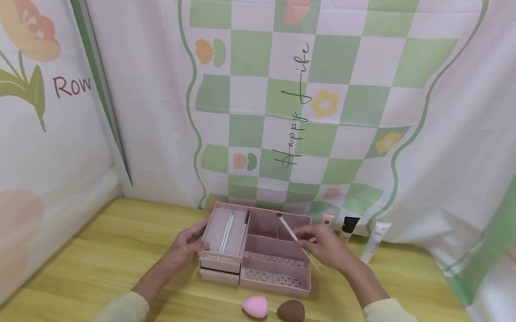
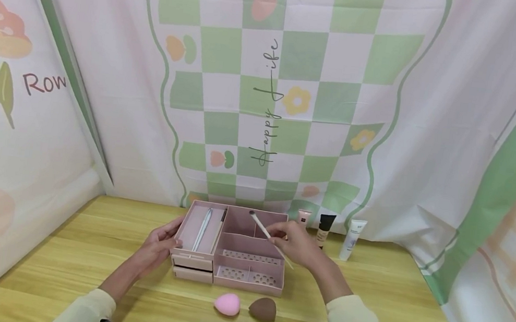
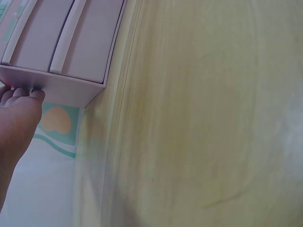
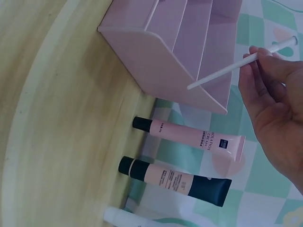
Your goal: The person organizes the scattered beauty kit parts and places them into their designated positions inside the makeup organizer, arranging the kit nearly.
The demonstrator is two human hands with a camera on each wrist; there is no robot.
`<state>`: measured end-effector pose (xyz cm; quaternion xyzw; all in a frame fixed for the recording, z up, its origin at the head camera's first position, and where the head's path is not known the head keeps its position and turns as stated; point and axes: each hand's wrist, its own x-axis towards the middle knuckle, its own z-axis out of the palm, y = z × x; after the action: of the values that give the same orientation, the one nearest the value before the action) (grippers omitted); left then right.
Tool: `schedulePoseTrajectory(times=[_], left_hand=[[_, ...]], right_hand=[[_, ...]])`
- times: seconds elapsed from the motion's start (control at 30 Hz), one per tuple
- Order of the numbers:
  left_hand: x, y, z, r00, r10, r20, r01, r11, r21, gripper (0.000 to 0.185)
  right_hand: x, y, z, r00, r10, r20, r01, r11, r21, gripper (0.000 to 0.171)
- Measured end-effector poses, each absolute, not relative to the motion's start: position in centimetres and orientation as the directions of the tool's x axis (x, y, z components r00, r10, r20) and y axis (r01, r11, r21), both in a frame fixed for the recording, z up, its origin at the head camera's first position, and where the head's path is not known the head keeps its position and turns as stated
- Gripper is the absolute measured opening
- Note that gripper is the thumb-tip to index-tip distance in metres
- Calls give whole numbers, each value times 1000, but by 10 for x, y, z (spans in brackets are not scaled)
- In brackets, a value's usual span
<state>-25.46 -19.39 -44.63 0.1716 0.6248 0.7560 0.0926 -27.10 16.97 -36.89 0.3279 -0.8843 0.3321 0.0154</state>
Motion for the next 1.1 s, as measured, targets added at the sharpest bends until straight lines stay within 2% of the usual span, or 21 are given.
schedulePoseTrajectory(times=[0.13,0.4,0.77,0.9,1.1], left_hand=[[-254,-194,-446,-923,356,148,75,-209,975,78],[-255,-193,-446,-923,355,147,72,-218,973,79],[-254,-193,-445,-926,351,135,65,-205,977,78],[-254,-193,-446,-927,351,130,61,-202,978,78],[-255,-194,-447,-927,353,129,61,-197,979,79]], right_hand=[[-278,163,-368,-789,-555,263,-595,583,-553,17],[-284,152,-373,-811,-538,228,-551,575,-605,21],[-287,143,-390,-813,-530,240,-570,641,-514,20],[-289,142,-401,-797,-554,240,-593,647,-479,20],[-291,138,-412,-764,-600,238,-627,602,-495,20]])
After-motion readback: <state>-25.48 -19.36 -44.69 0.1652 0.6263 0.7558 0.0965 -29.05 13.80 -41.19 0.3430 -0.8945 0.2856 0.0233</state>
